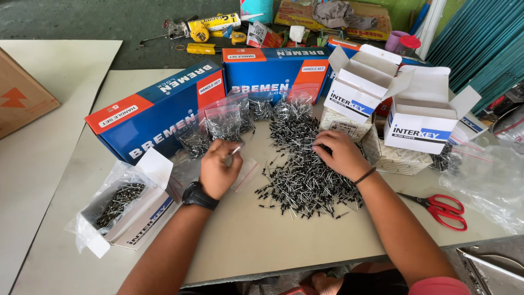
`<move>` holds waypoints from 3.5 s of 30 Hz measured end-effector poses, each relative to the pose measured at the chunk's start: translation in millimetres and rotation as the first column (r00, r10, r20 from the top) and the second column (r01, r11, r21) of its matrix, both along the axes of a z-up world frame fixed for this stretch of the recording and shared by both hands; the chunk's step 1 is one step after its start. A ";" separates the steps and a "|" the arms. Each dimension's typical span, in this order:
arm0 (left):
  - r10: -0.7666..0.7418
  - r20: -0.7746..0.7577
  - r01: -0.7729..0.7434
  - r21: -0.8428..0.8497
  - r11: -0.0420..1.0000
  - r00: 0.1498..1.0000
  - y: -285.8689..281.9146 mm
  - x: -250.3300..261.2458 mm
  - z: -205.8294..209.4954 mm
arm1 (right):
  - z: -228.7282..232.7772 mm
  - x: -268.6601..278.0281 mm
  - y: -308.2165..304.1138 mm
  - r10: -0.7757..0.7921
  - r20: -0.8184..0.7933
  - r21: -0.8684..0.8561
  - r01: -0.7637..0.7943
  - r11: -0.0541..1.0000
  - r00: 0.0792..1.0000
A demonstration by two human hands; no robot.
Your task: The person sorts a large pile of small metal nails on a table, picking them up by hand and placing them into small clear plastic bags. The workspace contains several boxes of hardware and a pair of scissors.
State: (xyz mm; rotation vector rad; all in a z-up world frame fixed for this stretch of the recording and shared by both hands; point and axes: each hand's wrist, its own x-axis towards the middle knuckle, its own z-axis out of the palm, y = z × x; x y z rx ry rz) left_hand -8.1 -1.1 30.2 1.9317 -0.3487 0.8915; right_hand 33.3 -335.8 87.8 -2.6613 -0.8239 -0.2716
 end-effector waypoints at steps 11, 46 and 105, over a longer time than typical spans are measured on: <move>0.036 -0.149 -0.067 -0.208 0.976 0.988 7.1 7.1 0.4 | 5.2 32.3 102.4 0.264 0.076 -0.164 -0.249 0.954 0.961; -0.048 -0.119 0.115 0.656 0.746 0.992 -3.5 -6.9 -25.3 | -74.0 125.9 96.9 0.127 0.174 -0.272 -0.076 0.959 0.977; -0.047 -0.219 0.186 0.679 0.710 0.975 -3.0 -6.6 -26.4 | 27.3 106.0 122.9 -0.244 -0.499 -0.091 0.230 0.969 0.832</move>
